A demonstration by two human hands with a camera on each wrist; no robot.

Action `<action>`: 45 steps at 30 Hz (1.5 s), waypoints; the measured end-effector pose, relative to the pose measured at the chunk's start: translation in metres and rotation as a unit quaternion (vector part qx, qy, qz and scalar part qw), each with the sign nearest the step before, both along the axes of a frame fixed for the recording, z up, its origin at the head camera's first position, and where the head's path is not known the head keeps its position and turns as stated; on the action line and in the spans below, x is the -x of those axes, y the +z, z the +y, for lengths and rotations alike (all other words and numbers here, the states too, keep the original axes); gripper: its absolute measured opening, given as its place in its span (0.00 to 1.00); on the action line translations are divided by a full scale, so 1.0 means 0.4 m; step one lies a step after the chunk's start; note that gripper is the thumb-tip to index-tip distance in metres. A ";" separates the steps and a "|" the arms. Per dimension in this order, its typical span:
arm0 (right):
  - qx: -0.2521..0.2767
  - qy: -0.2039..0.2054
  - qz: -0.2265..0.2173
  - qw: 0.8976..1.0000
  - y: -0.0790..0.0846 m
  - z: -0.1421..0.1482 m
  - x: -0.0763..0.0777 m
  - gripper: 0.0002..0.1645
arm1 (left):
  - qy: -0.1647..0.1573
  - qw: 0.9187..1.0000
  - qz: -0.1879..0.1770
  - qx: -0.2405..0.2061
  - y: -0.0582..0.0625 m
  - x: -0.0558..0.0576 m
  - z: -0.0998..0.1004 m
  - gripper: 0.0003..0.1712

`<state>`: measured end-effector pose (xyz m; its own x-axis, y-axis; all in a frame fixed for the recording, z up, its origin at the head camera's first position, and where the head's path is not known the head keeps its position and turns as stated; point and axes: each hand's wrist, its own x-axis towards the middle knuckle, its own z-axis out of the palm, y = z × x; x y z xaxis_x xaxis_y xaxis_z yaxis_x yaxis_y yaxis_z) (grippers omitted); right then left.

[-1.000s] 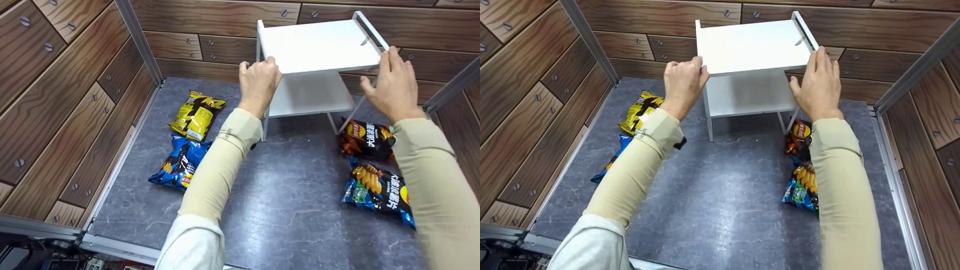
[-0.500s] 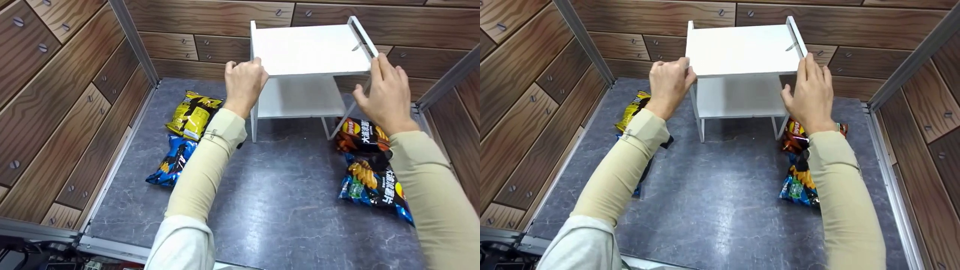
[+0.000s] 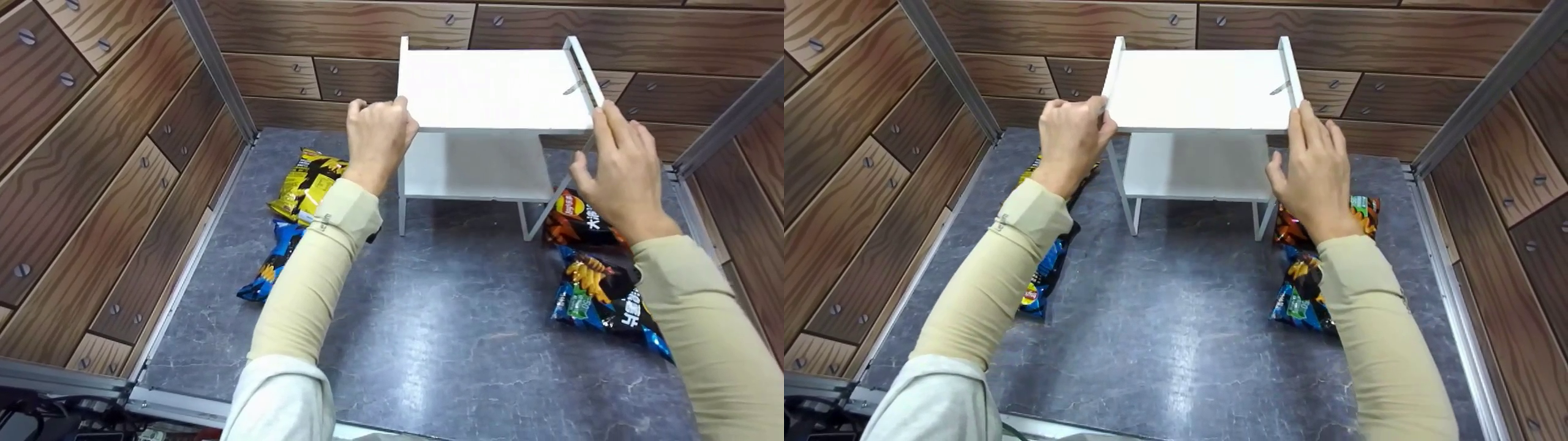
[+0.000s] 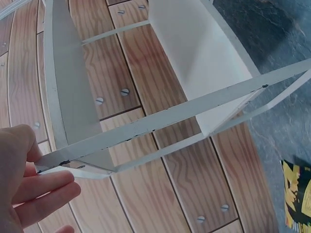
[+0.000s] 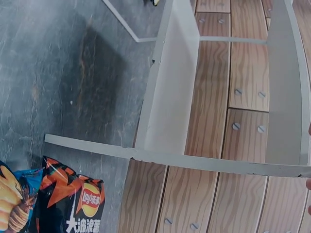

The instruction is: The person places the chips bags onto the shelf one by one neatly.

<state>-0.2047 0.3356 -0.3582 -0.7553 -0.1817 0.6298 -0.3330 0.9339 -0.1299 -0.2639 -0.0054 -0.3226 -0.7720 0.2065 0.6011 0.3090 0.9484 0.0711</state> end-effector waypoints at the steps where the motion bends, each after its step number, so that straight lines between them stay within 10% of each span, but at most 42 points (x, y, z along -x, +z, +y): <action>1: 0.003 0.005 0.007 1.000 -0.003 -0.003 -0.003 0.37 | -0.002 1.000 0.000 0.002 0.000 -0.002 -0.006 0.11; 33: 0.013 0.064 0.080 0.995 -0.030 -0.053 -0.083 0.35 | -0.041 0.998 0.048 0.017 -0.008 -0.059 -0.114 0.11; 45: 0.048 0.050 0.087 0.994 -0.047 -0.058 -0.079 0.34 | -0.095 0.992 -0.042 0.076 -0.020 -0.042 -0.090 0.26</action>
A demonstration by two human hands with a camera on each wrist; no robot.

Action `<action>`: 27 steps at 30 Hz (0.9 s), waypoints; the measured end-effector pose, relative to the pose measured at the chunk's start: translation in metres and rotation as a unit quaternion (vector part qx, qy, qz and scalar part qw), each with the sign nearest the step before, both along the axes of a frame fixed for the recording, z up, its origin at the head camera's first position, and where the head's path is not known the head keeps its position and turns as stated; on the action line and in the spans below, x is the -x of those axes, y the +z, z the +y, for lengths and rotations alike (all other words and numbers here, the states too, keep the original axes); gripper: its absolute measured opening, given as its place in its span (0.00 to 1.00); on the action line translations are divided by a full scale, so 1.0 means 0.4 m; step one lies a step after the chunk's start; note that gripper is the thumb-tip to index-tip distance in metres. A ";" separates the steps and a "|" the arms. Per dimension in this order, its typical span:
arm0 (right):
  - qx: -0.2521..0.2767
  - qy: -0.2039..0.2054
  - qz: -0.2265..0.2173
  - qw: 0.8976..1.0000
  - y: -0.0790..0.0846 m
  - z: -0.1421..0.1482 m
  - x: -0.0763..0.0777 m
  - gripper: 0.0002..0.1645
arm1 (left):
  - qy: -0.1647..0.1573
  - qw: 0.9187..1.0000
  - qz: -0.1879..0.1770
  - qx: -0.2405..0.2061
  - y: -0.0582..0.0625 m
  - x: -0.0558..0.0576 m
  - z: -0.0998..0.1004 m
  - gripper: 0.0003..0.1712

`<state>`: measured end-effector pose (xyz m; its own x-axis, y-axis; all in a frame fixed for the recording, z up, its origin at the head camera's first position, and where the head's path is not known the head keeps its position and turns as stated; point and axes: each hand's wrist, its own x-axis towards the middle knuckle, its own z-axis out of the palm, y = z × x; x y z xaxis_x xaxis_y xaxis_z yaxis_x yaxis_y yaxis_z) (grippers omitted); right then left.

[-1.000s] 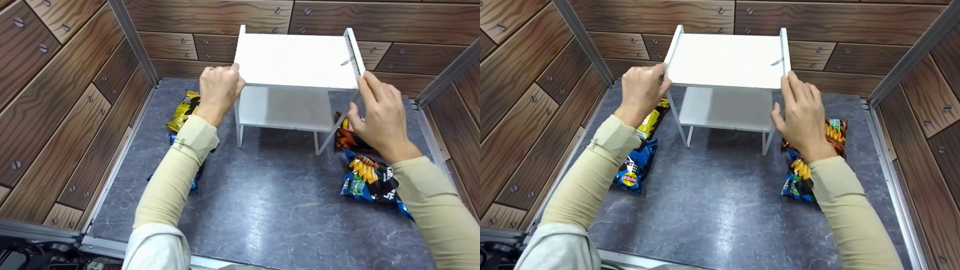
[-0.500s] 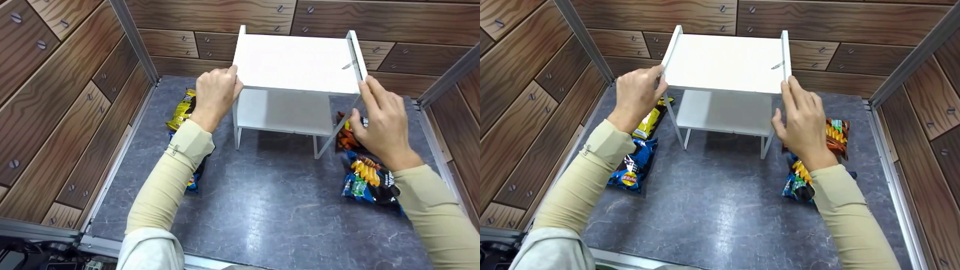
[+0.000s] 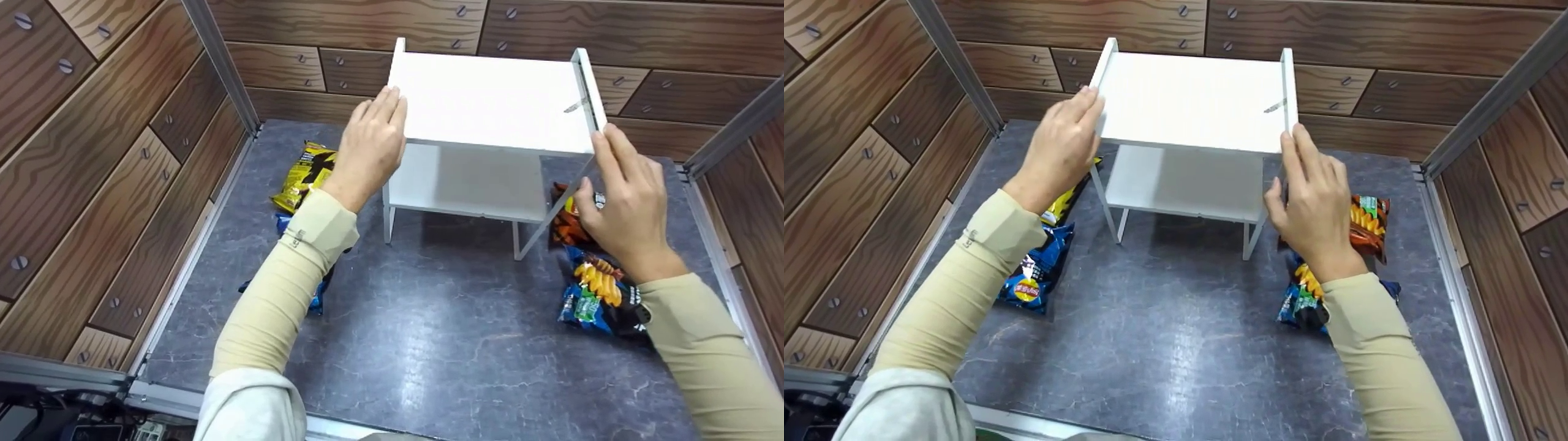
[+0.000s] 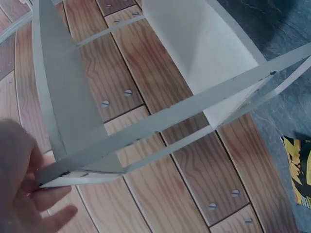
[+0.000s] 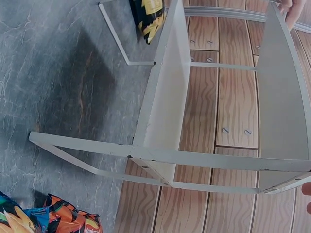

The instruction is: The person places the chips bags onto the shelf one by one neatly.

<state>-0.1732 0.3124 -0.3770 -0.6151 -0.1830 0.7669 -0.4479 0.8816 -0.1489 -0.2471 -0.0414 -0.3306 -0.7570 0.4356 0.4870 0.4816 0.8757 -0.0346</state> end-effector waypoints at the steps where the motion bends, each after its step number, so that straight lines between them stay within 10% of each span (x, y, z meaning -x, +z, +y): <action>1: 0.000 0.000 0.000 1.000 -0.002 0.000 -0.001 0.35 | -0.006 1.000 -0.005 0.003 -0.002 0.002 -0.001 0.27; 14: -0.030 0.022 -0.042 0.998 -0.028 0.039 -0.023 0.43 | -0.007 1.000 0.014 0.002 -0.025 0.009 0.008 0.44; 27: -0.015 -0.059 -0.066 0.996 -0.141 0.137 -0.117 0.41 | 0.008 1.000 0.001 0.001 -0.024 0.006 0.012 0.46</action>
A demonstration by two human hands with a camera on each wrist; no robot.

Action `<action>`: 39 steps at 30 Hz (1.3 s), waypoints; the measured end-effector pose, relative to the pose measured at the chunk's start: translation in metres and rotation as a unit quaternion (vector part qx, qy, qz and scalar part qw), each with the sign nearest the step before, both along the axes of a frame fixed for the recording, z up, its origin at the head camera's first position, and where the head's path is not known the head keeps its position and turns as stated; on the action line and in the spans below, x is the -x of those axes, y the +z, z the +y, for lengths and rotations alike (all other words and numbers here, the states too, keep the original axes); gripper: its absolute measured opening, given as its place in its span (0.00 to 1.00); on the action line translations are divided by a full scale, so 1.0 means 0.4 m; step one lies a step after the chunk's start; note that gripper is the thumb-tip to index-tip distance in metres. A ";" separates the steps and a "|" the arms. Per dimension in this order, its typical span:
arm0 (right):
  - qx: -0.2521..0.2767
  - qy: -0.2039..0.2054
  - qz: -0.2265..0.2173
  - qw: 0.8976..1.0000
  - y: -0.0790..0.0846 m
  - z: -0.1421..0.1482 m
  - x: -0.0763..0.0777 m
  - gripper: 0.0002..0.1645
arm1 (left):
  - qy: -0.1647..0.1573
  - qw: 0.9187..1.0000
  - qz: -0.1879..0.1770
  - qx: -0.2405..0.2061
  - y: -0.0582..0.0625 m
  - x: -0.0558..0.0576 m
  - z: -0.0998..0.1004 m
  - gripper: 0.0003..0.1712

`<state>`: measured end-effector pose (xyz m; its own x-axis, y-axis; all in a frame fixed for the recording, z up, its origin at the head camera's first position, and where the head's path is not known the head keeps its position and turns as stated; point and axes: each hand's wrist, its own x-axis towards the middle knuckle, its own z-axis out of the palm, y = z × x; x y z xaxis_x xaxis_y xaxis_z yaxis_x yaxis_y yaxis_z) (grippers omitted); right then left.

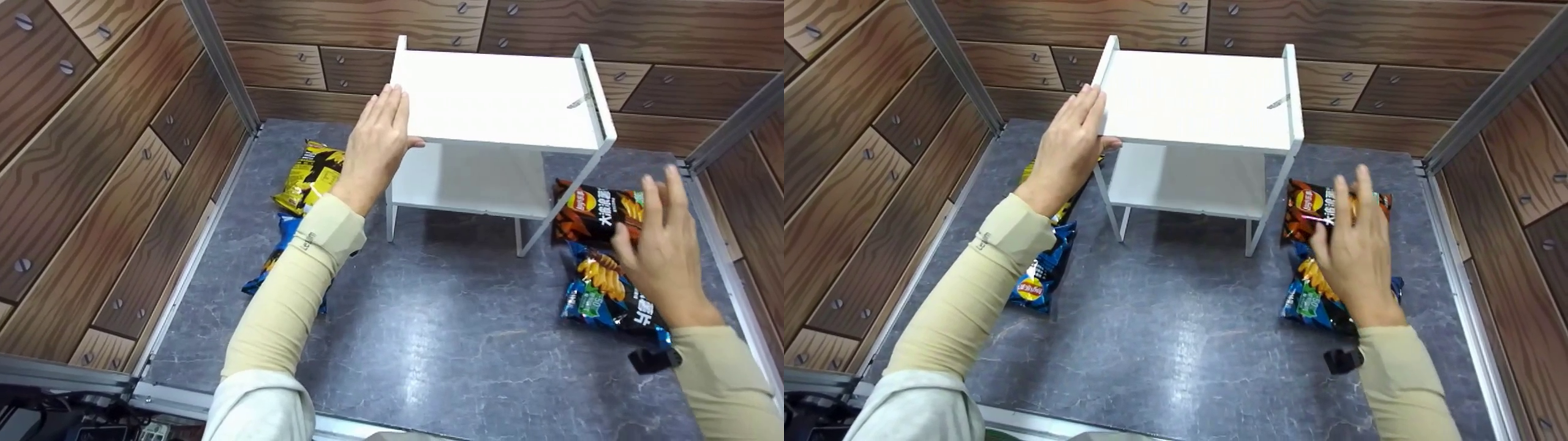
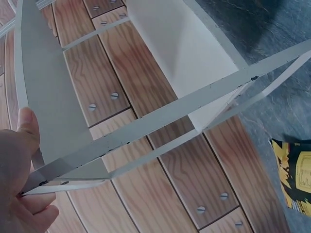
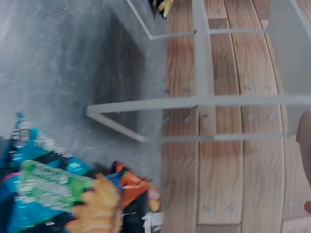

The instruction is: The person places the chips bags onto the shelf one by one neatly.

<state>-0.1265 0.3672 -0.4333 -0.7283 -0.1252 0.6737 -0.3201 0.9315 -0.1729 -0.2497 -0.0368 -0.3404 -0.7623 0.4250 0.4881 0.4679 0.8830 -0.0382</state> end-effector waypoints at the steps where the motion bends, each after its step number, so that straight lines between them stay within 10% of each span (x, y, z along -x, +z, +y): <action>1: 0.008 -0.007 -0.006 1.000 -0.010 0.006 -0.007 0.41 | 0.000 1.000 -0.002 -0.001 0.001 0.000 -0.001 0.46; 8: 0.073 -0.073 -0.103 0.989 -0.070 0.024 -0.052 0.46 | -0.001 1.000 -0.012 -0.012 0.002 0.004 -0.005 0.46; 20: 0.064 -0.183 -0.291 0.937 -0.176 0.004 -0.082 0.57 | -0.003 1.000 -0.018 -0.016 -0.008 0.004 -0.003 0.44; 28: 0.035 -0.229 -0.419 0.878 -0.240 -0.018 -0.081 0.70 | -0.012 1.000 -0.003 -0.023 -0.017 0.003 -0.002 0.43; 39: 0.044 -0.261 -0.449 0.854 -0.302 -0.046 -0.058 0.71 | -0.023 0.999 -0.006 -0.043 -0.015 -0.001 -0.007 0.42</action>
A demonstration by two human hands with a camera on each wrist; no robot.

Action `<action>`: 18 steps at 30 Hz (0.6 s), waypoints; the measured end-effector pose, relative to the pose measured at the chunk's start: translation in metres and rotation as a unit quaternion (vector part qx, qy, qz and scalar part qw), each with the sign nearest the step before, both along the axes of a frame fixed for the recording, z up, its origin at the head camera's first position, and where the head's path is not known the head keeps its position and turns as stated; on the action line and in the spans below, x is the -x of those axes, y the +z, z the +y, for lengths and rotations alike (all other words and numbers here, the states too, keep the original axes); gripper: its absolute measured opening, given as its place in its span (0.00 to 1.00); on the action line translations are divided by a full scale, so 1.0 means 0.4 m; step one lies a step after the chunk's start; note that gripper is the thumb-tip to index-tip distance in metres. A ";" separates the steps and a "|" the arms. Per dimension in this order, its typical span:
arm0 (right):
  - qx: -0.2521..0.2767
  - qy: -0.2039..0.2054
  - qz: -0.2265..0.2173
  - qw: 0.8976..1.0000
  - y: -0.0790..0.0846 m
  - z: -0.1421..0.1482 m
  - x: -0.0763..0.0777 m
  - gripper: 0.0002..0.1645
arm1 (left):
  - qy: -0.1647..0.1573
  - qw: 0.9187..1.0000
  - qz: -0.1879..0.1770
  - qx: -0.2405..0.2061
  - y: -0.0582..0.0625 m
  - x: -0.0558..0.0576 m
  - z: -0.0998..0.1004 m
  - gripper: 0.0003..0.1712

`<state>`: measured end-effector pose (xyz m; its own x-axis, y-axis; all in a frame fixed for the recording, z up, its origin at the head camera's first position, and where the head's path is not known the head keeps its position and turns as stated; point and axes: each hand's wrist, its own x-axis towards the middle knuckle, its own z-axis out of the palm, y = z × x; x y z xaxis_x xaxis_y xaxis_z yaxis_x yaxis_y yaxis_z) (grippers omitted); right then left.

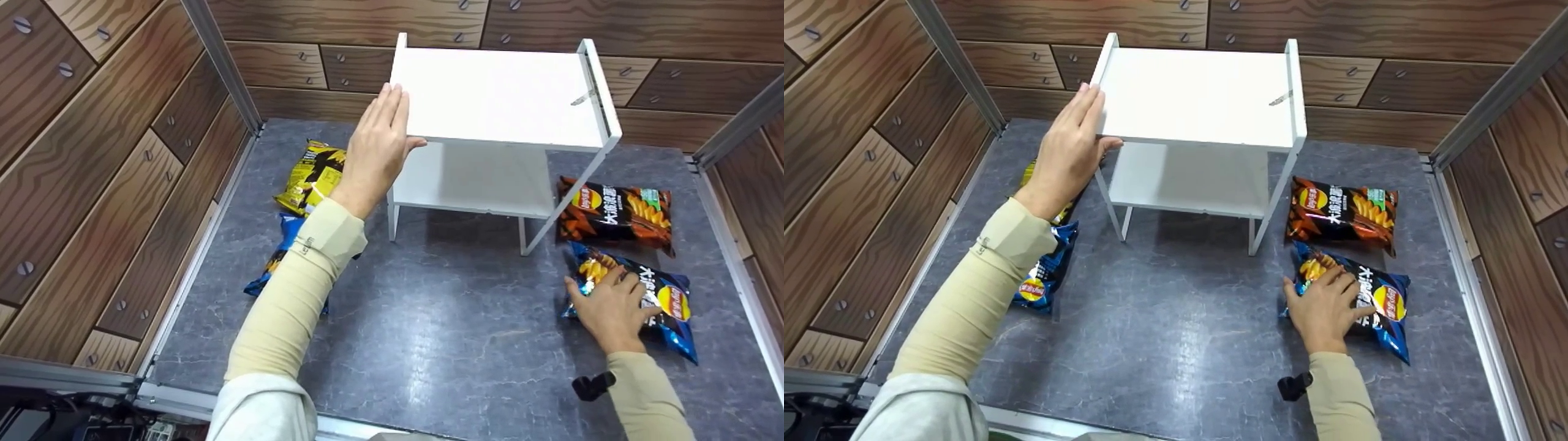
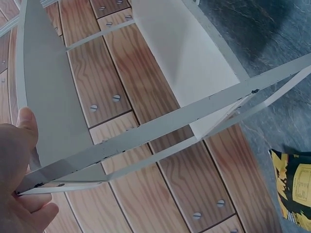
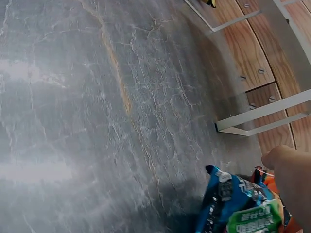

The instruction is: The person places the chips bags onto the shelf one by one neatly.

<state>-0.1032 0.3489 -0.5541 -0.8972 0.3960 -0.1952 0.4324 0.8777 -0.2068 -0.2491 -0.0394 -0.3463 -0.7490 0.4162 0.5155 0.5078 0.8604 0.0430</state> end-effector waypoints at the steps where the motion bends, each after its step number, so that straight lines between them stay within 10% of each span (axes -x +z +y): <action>1: 0.002 -0.002 0.001 1.000 -0.003 -0.003 0.002 0.71 | -0.001 1.000 -0.001 -0.003 0.000 0.000 -0.001 0.42; 18: -0.004 0.091 0.140 0.986 -0.052 0.006 -0.074 0.55 | -0.011 1.000 -0.009 -0.025 -0.001 -0.002 -0.001 0.42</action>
